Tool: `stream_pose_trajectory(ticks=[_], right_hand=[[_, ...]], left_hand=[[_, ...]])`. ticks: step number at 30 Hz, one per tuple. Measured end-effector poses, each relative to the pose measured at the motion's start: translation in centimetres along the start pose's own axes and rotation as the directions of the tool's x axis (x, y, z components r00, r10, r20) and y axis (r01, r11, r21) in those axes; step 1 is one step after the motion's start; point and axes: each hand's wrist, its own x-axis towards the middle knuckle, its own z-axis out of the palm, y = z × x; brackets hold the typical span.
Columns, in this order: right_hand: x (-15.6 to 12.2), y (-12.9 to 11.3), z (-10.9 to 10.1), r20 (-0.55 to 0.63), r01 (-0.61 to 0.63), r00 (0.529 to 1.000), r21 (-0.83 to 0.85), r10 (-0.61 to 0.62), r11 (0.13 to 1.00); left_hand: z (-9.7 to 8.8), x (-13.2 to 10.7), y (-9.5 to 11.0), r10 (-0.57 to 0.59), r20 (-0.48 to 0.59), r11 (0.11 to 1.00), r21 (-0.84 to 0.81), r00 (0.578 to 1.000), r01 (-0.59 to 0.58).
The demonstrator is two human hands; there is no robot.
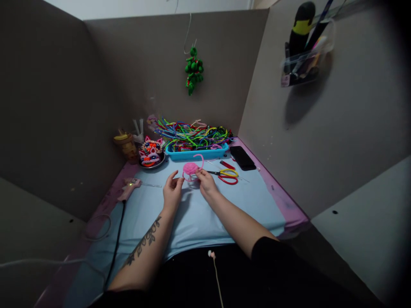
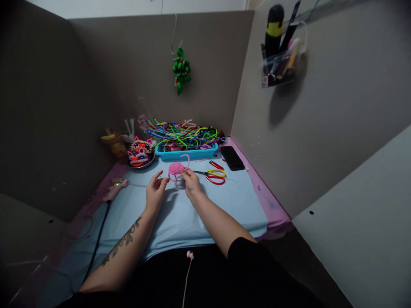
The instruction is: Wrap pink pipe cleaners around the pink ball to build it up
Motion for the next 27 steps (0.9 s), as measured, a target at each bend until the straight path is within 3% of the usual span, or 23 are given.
stream_pose_trajectory(ticks=[7,19,27], right_hand=[[-0.5,0.0,0.7,0.083,-0.037,0.996,0.008,0.036,0.999],[-0.7,0.5,0.7,0.142,-0.12,0.983,0.004,0.119,0.993],[-1.2,-0.2,1.0,0.199,-0.157,0.969,0.027,0.148,0.987]], left_hand=[[0.6,-0.2,-0.3,-0.04,0.056,0.995,-0.086,0.998,0.045],[0.4,-0.2,0.2,0.045,-0.004,0.995,-0.085,0.999,-0.046],[0.1,-0.1,0.1,-0.001,-0.012,0.993,-0.121,1.0,-0.001]])
